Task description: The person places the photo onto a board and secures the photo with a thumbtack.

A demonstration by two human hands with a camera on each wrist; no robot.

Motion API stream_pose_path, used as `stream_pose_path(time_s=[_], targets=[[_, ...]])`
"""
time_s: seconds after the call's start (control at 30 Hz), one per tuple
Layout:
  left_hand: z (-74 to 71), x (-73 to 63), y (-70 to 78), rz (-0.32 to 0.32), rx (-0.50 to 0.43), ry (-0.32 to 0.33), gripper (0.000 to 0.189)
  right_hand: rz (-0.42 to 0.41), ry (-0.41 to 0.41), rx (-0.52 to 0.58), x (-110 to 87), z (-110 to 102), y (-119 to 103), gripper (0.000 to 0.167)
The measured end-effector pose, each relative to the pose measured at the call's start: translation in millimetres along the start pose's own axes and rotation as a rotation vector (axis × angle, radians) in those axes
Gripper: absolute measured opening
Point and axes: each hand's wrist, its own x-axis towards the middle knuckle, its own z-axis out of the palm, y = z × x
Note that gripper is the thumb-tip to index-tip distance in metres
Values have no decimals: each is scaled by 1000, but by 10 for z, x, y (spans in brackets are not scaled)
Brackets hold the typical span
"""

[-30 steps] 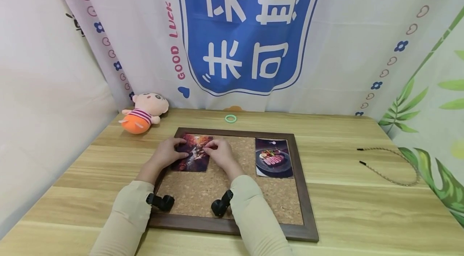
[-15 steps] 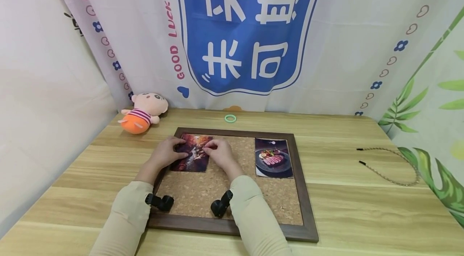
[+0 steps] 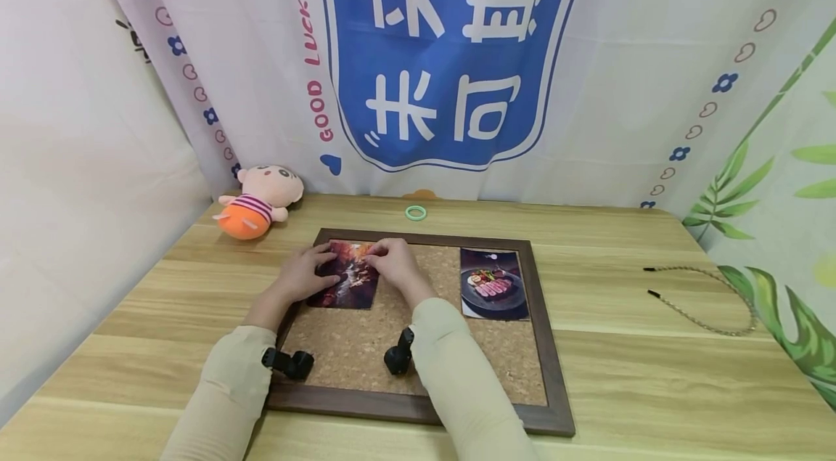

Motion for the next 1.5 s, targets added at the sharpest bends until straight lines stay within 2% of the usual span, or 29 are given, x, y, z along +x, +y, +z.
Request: stream_pose_path(time_s=[0.2, 0.33, 0.6, 0.73, 0.9, 1.27, 1.5], targets=[[40, -12, 11, -14, -39, -175, 82, 35, 12, -73, 110, 34, 5, 9], [36, -30, 43, -21, -43, -230, 93, 55, 35, -103, 166, 70, -16, 9], [5, -40, 40, -12, -29, -209, 94, 67, 43, -109, 281, 190, -104, 11], [6, -34, 42, 9, -33, -199, 95, 65, 53, -156, 296, 230, -104, 11], [13, -34, 55, 22, -35, -199, 94, 105, 69, -224, 278, 264, -68, 10], [-19, -66, 54, 7, -41, -191, 92, 136, 76, -385, 278, 348, -87, 11], [-11, -78, 30, -11, -49, -187, 92, 130, 69, -389, 286, 373, -80, 17]])
